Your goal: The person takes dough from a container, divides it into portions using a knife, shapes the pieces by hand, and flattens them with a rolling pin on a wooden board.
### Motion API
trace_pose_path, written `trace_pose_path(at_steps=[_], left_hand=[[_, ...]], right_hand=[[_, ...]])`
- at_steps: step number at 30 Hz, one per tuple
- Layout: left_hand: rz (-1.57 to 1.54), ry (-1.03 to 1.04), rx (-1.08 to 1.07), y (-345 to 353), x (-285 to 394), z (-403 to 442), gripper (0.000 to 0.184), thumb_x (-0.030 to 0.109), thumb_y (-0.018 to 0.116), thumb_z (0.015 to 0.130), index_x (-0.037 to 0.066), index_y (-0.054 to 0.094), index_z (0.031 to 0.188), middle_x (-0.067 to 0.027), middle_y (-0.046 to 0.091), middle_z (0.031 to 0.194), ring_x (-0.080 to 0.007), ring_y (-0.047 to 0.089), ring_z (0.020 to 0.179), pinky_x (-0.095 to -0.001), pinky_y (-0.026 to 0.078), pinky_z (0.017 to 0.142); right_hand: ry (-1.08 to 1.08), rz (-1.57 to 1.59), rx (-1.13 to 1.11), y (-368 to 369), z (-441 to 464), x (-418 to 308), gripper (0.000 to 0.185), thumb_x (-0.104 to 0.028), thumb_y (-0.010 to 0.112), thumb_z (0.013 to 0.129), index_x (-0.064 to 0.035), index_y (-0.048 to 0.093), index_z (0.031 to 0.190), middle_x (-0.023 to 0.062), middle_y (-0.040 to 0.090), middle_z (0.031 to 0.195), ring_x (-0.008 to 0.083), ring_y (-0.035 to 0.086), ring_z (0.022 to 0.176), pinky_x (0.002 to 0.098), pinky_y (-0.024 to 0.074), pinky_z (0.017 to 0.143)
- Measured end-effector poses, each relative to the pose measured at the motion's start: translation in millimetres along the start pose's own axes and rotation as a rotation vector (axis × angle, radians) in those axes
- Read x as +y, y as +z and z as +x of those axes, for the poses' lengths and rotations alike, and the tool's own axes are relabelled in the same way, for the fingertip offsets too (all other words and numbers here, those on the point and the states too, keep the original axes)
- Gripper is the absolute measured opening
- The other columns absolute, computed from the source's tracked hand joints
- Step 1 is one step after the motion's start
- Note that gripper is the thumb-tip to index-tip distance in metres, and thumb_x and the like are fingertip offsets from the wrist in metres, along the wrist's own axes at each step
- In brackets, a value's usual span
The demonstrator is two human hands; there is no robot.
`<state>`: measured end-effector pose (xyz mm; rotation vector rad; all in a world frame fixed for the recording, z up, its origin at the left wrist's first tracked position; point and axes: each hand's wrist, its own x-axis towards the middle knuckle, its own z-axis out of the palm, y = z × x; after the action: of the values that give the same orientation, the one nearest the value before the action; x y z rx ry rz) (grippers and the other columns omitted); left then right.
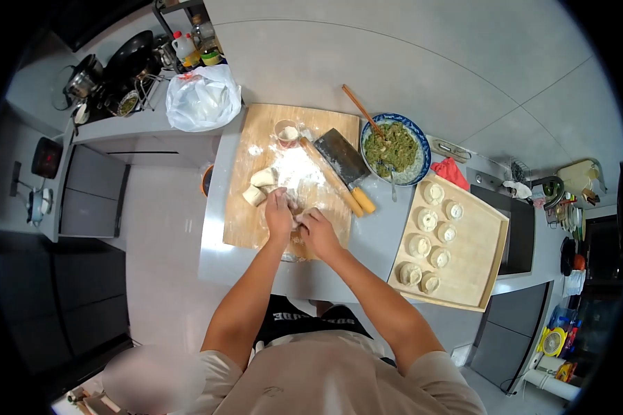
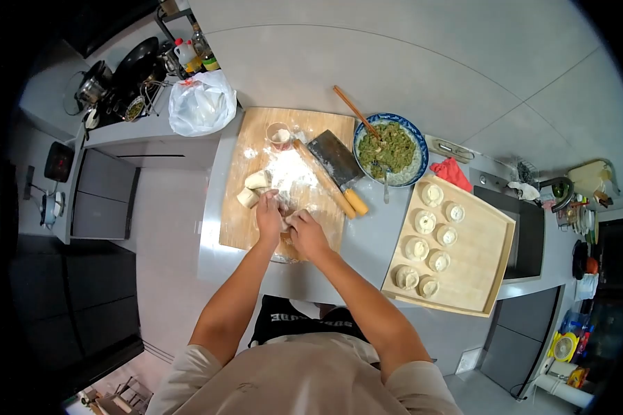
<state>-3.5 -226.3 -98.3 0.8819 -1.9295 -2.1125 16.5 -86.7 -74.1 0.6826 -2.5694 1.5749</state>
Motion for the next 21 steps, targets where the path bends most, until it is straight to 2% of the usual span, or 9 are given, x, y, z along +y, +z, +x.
trace_pose_path(at_steps=[3,5,8,11,13,15,17,18,21], left_hand=[[0.351,0.205,-0.071,-12.2,0.5,-17.7,0.034,0.028,0.045,0.118,0.004,0.068,0.125,-0.0071,0.063,0.084,-0.0115,0.059,0.075,-0.0328,0.051,0.070],[0.402,0.291,-0.089,-11.6,-2.7,-14.0,0.031,0.024,0.046,0.117,0.005,0.068,0.127,-0.0119,0.066,0.085,-0.0195,0.064,0.076,-0.0367,0.052,0.072],[0.756,0.756,0.085,-6.6,-5.6,15.5,0.029,0.018,0.046,0.116,0.005,0.069,0.126,-0.0197,0.071,0.095,-0.0388,0.068,0.084,-0.0467,0.054,0.079],[0.684,0.571,0.083,1.2,-10.6,36.3,0.029,0.020,0.045,0.116,0.005,0.069,0.124,-0.0183,0.071,0.097,-0.0375,0.067,0.082,-0.0470,0.054,0.079],[0.543,0.539,0.105,4.8,-4.2,23.0,0.030,0.021,0.045,0.116,0.004,0.068,0.122,-0.0174,0.072,0.095,-0.0336,0.067,0.081,-0.0437,0.054,0.077],[0.034,-0.050,-0.014,-0.7,-2.1,1.8,0.027,0.025,0.051,0.114,0.005,0.068,0.121,-0.0214,0.071,0.093,-0.0409,0.069,0.084,-0.0483,0.053,0.076],[0.273,0.052,-0.043,-7.3,2.3,-15.9,0.026,0.024,0.051,0.114,0.006,0.067,0.122,-0.0208,0.071,0.091,-0.0400,0.070,0.083,-0.0482,0.053,0.073],[0.404,0.218,-0.070,-9.9,-3.4,-17.2,0.025,0.023,0.051,0.113,0.006,0.068,0.122,-0.0208,0.071,0.090,-0.0407,0.069,0.083,-0.0488,0.053,0.073],[0.627,0.509,-0.044,-4.8,-16.3,1.1,0.024,0.019,0.052,0.112,0.007,0.069,0.124,-0.0207,0.072,0.090,-0.0438,0.069,0.087,-0.0506,0.054,0.078]], right_hand=[[0.222,0.245,-0.015,-5.9,-13.0,-14.9,0.023,-0.005,0.075,0.087,0.0004,0.074,0.109,0.0169,0.072,0.089,0.0395,0.070,0.082,0.0425,0.0588,0.077],[0.302,0.140,-0.045,0.6,-10.8,-8.0,0.022,-0.005,0.074,0.087,0.0007,0.074,0.108,0.0188,0.072,0.093,0.0397,0.071,0.085,0.0427,0.0586,0.079],[0.403,-0.016,-0.057,17.0,9.0,5.5,0.018,-0.005,0.072,0.086,0.0018,0.072,0.103,0.0220,0.072,0.097,0.0413,0.070,0.083,0.0445,0.0574,0.077],[0.475,-0.036,-0.033,18.4,22.3,3.7,0.012,-0.004,0.069,0.086,0.0033,0.069,0.096,0.0253,0.071,0.096,0.0443,0.069,0.083,0.0480,0.0548,0.073],[0.261,-0.108,-0.066,9.3,22.3,8.8,0.012,-0.002,0.067,0.087,0.0018,0.070,0.098,0.0237,0.070,0.097,0.0438,0.069,0.087,0.0472,0.0552,0.074],[0.182,-0.090,-0.093,-4.0,1.5,7.6,0.017,-0.003,0.068,0.088,-0.0011,0.073,0.104,0.0216,0.069,0.099,0.0391,0.070,0.089,0.0441,0.0564,0.074],[0.093,0.137,-0.124,-13.0,-14.9,-1.7,0.023,-0.006,0.071,0.089,-0.0034,0.075,0.111,0.0197,0.069,0.102,0.0346,0.072,0.087,0.0408,0.0576,0.074],[0.299,0.277,-0.128,-14.0,-16.8,-7.6,0.027,-0.008,0.074,0.088,-0.0033,0.075,0.115,0.0194,0.069,0.098,0.0310,0.072,0.086,0.0394,0.0581,0.076],[0.404,-0.021,-0.129,5.6,-7.7,6.9,0.023,-0.005,0.071,0.088,-0.0040,0.074,0.111,0.0220,0.068,0.100,0.0400,0.071,0.088,0.0455,0.0588,0.080]])
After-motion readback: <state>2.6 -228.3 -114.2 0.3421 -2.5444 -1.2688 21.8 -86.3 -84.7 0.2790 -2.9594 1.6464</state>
